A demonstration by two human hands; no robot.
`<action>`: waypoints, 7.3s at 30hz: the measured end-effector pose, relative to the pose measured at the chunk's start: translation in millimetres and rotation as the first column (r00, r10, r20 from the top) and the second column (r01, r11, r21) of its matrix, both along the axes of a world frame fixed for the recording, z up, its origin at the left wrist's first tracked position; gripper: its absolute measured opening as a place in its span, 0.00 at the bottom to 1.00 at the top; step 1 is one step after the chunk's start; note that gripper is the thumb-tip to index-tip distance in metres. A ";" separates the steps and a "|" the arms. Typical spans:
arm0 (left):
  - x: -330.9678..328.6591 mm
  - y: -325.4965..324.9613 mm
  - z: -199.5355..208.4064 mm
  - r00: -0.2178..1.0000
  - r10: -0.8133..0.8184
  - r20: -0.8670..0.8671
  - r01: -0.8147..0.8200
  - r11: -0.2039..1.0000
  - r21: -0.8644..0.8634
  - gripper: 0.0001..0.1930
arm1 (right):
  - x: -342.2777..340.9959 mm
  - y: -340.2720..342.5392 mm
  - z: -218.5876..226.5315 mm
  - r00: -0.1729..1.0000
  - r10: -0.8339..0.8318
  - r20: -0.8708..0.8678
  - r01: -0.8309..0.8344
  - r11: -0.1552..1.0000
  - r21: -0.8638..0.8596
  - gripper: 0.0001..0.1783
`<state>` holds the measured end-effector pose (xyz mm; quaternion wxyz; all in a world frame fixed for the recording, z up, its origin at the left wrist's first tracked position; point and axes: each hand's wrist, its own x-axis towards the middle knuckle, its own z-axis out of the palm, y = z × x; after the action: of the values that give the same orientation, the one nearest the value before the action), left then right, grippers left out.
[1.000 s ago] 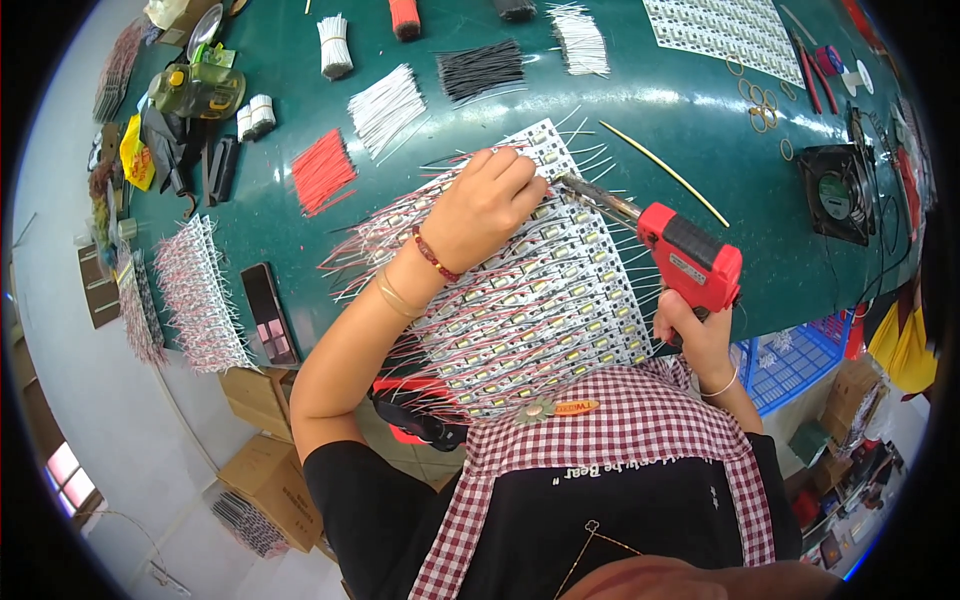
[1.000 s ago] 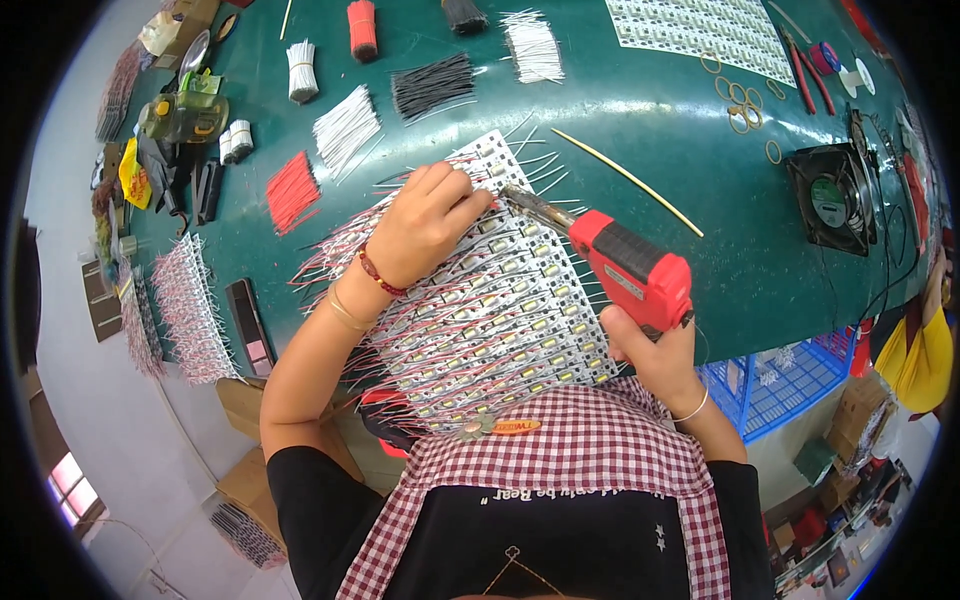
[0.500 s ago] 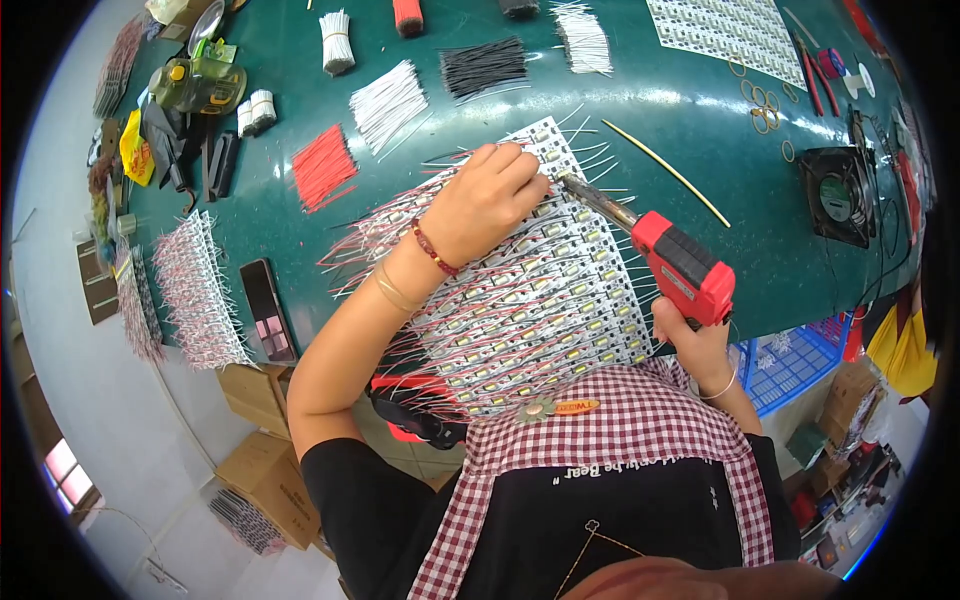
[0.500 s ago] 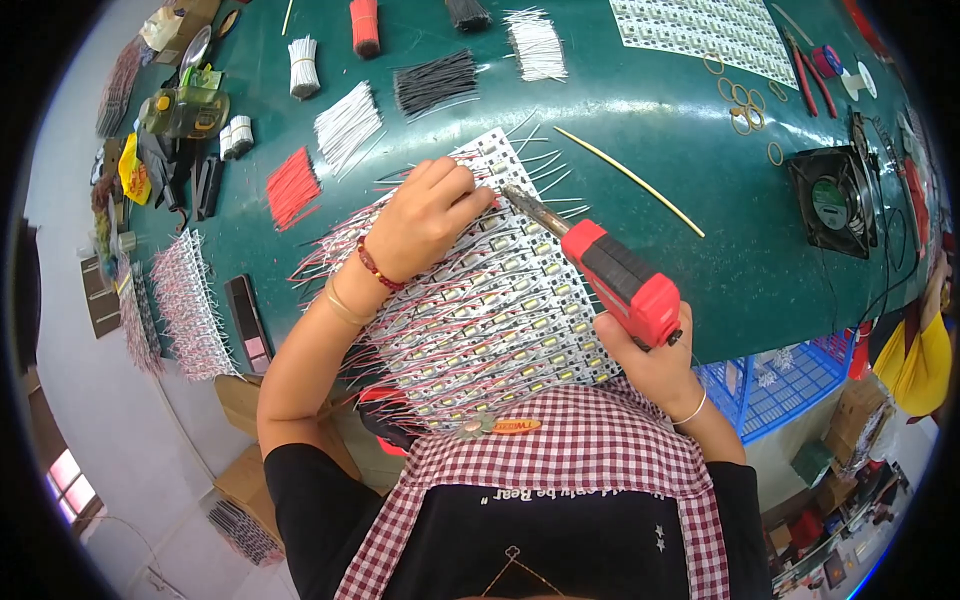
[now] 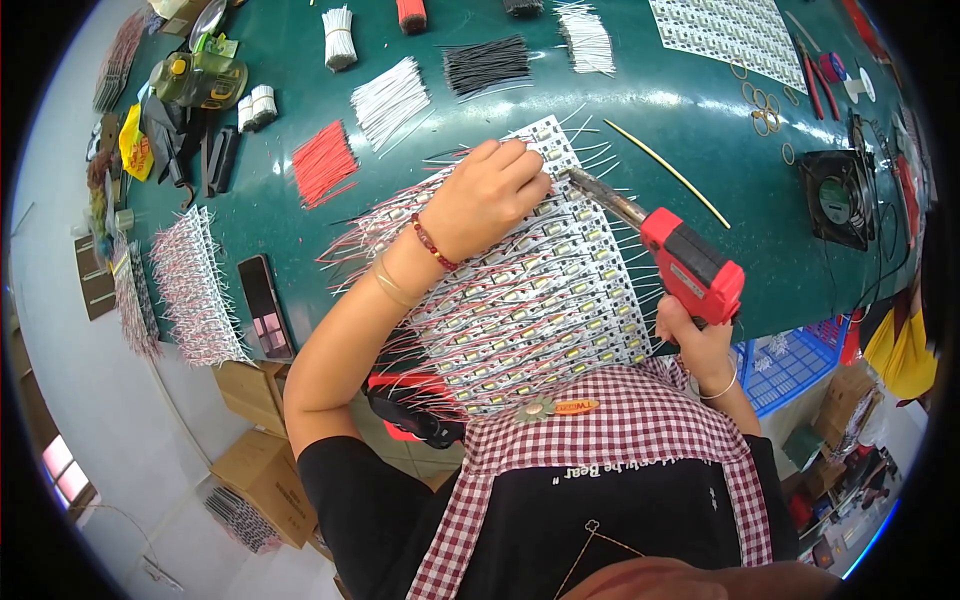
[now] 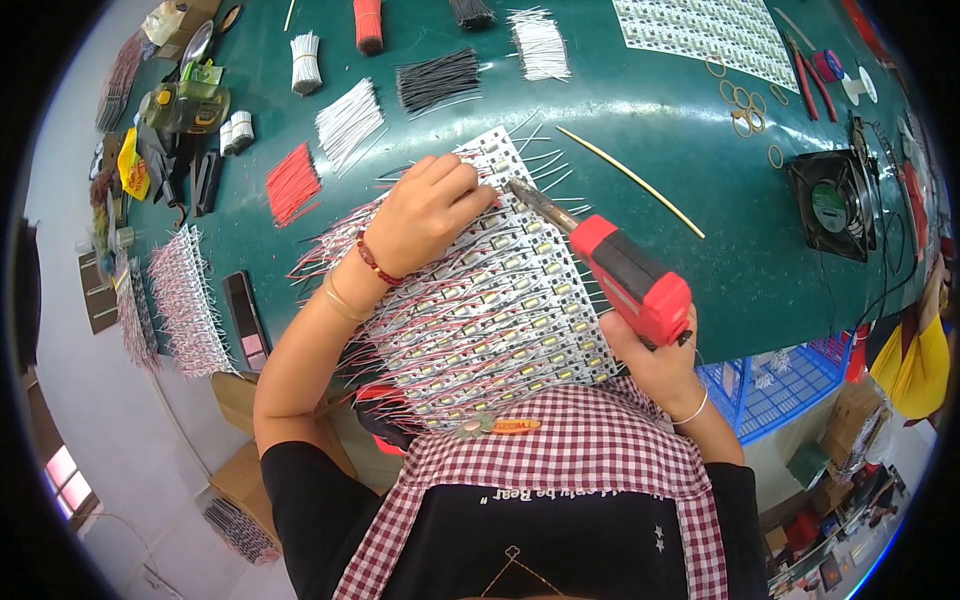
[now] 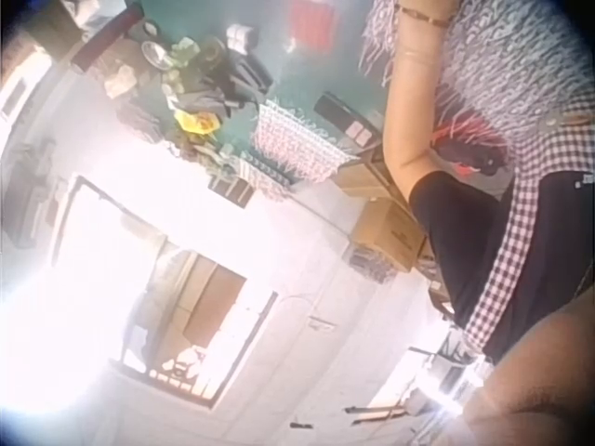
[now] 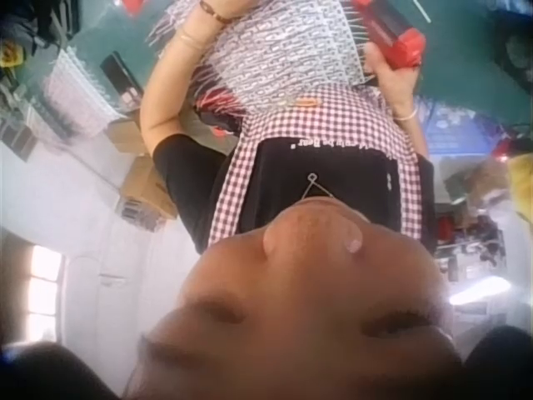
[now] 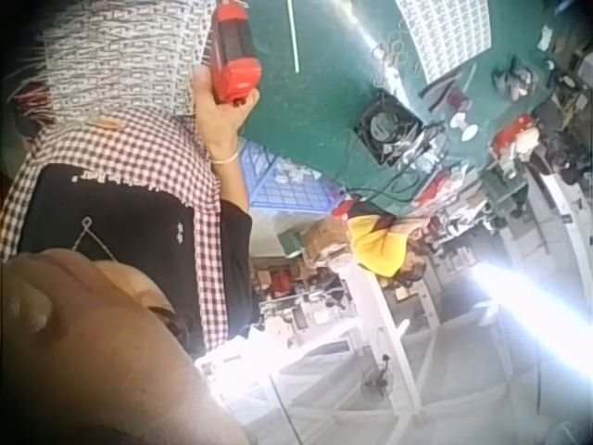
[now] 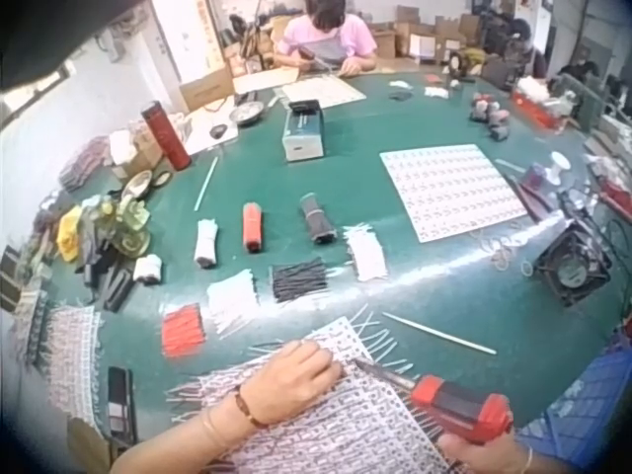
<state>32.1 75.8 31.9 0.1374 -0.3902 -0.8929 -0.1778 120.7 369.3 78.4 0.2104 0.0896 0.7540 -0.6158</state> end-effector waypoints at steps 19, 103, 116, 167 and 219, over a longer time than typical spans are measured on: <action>-0.8 -0.6 -0.2 1.000 -0.013 0.027 0.011 0.998 0.056 0.08 | 0.2 1.7 -7.5 0.989 0.082 -0.126 -0.078 0.996 0.035 0.08; 21.0 23.5 7.6 0.994 -0.004 0.111 -0.007 0.995 0.100 0.09 | 32.1 22.1 -3.9 0.998 -0.009 0.068 0.013 0.998 -0.061 0.13; 19.9 21.4 7.6 0.997 -0.012 0.078 0.008 0.999 0.053 0.07 | 32.6 25.1 1.5 0.998 0.004 -0.063 -0.014 0.987 -0.158 0.26; 44.0 37.9 18.0 0.991 0.100 0.092 -0.108 0.990 0.087 0.11 | 54.5 40.1 -19.8 0.992 0.077 -0.099 -0.092 0.983 -0.159 0.27; 127.1 115.4 42.8 0.751 0.018 0.660 -0.455 0.739 0.497 0.03 | 28.6 -6.2 16.3 0.994 0.067 -0.085 -0.084 0.972 -0.220 0.15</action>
<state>159.2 191.1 74.8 -0.0162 -0.1158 -0.8181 -0.5631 149.3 363.1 94.7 0.2132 0.0130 0.6905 -0.6911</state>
